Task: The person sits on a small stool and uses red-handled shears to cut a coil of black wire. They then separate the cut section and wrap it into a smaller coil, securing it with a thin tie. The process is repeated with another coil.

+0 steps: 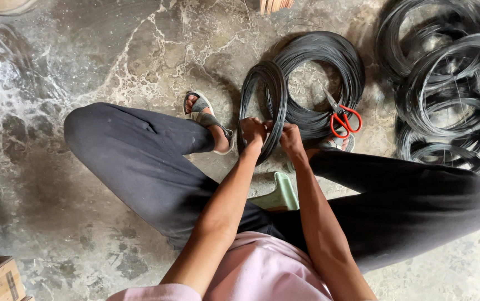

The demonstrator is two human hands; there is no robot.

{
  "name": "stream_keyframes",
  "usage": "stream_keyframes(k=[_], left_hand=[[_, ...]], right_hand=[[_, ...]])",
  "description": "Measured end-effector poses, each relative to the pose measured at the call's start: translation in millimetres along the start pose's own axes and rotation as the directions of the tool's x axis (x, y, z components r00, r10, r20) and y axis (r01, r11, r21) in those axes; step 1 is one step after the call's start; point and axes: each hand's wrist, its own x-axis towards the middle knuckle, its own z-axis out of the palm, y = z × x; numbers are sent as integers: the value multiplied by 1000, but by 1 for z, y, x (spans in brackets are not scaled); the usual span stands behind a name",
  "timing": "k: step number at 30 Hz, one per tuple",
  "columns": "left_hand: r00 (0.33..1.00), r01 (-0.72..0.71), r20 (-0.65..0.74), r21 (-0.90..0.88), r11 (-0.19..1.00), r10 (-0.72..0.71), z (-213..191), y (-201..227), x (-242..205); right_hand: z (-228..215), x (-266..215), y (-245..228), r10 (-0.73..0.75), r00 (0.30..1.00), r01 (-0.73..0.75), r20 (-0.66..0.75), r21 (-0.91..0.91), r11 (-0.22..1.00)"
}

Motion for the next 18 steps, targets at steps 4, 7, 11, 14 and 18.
stream_keyframes(k=[4, 7, 11, 14, 18], left_hand=[[997, -12, 74, 131, 991, 3, -5, -11, 10], [980, 13, 193, 212, 977, -55, -23, -5, -3], [931, -348, -44, 191, 918, 362, -92, 36, -67], [828, -560, 106, 141, 816, 550, -102, 50, -75], [732, -670, 106, 297, 681, 673, -88, 33, -49]], right_hand=[[-4, 7, 13, -72, 997, 73, 15, -279, 958], [3, 6, 9, -76, 997, 64, -9, -440, 896], [9, 18, 31, -162, 985, 170, 58, -444, 880], [19, 25, 46, -197, 971, 237, 133, -505, 830], [26, 36, 34, -274, 948, 315, 163, -343, 885]])
